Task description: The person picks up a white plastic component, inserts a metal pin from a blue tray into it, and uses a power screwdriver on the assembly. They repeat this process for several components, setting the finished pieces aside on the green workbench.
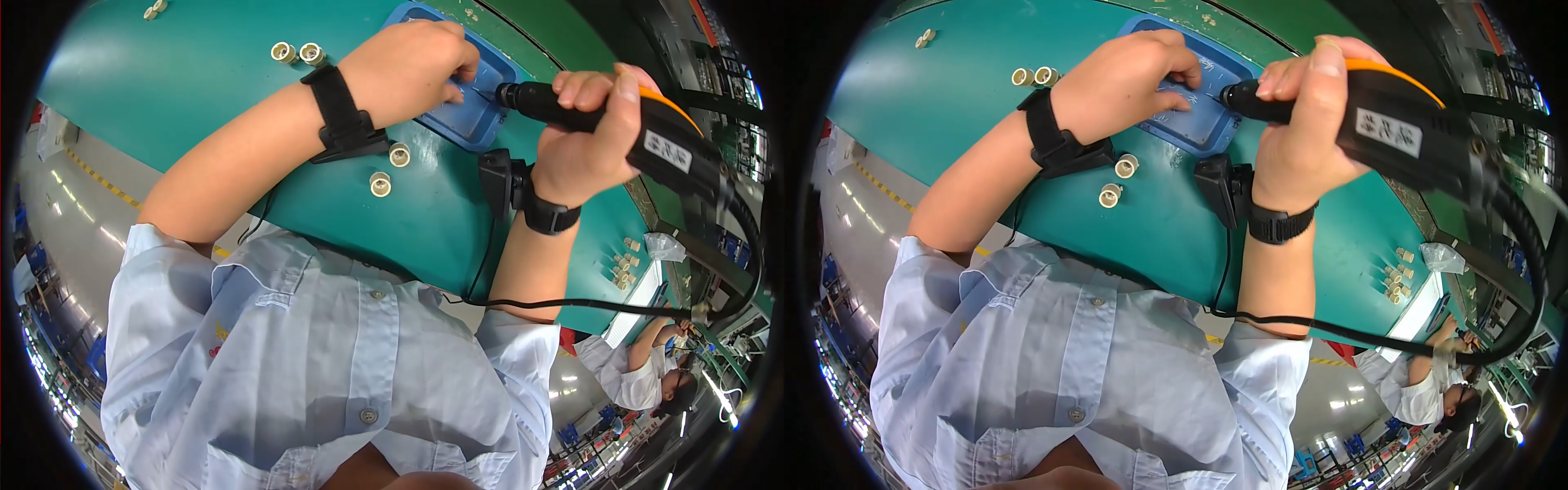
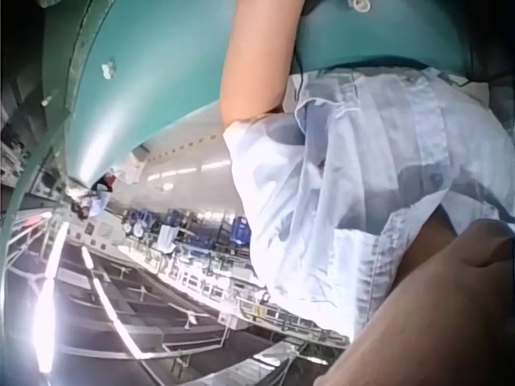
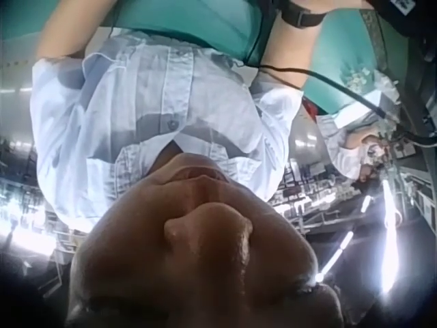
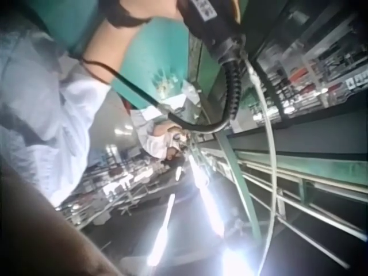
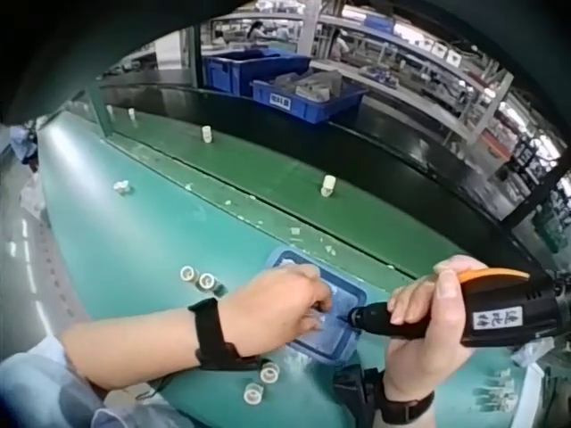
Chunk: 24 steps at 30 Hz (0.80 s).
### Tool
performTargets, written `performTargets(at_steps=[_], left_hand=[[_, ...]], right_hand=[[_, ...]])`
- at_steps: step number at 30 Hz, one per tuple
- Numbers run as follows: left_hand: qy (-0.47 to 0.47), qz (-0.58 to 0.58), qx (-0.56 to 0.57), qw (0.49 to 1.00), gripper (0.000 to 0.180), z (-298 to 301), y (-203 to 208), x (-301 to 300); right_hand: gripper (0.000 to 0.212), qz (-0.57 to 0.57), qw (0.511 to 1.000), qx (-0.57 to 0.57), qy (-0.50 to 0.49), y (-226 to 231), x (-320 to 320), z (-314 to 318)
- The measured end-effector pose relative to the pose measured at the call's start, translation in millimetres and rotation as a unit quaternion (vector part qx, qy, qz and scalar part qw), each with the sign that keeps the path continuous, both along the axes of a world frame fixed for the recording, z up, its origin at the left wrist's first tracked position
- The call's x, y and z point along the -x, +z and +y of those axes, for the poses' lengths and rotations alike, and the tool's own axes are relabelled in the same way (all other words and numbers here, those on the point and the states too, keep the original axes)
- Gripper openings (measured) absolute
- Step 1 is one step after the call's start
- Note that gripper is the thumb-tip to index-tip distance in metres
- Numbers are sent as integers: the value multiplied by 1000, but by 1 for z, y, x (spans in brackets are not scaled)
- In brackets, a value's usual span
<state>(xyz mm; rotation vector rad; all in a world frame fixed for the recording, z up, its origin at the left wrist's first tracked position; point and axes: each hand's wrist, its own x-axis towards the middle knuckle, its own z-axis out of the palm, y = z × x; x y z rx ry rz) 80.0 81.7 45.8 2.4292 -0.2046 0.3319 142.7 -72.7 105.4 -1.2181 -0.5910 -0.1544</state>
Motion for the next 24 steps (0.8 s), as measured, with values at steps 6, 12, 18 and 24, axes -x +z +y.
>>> performTargets(at_steps=[6, 12, 18, 24], left_hand=[[-56, -18, 56, 997, 17, -6, -1, 0], [-86, 16, 177, 980, 13, -1, 9, 13], [-82, 75, 303, 947, 17, -3, 17, 33], [-83, 69, 299, 948, 15, -3, 21, 50]], right_hand=[[21, 3, 996, -2, 88, 24, 19, -13], [26, -22, 978, -64, 197, 39, 30, -29], [27, 10, 965, -74, 253, 57, 44, -41], [26, 6, 958, -72, 279, 61, 56, -43]])
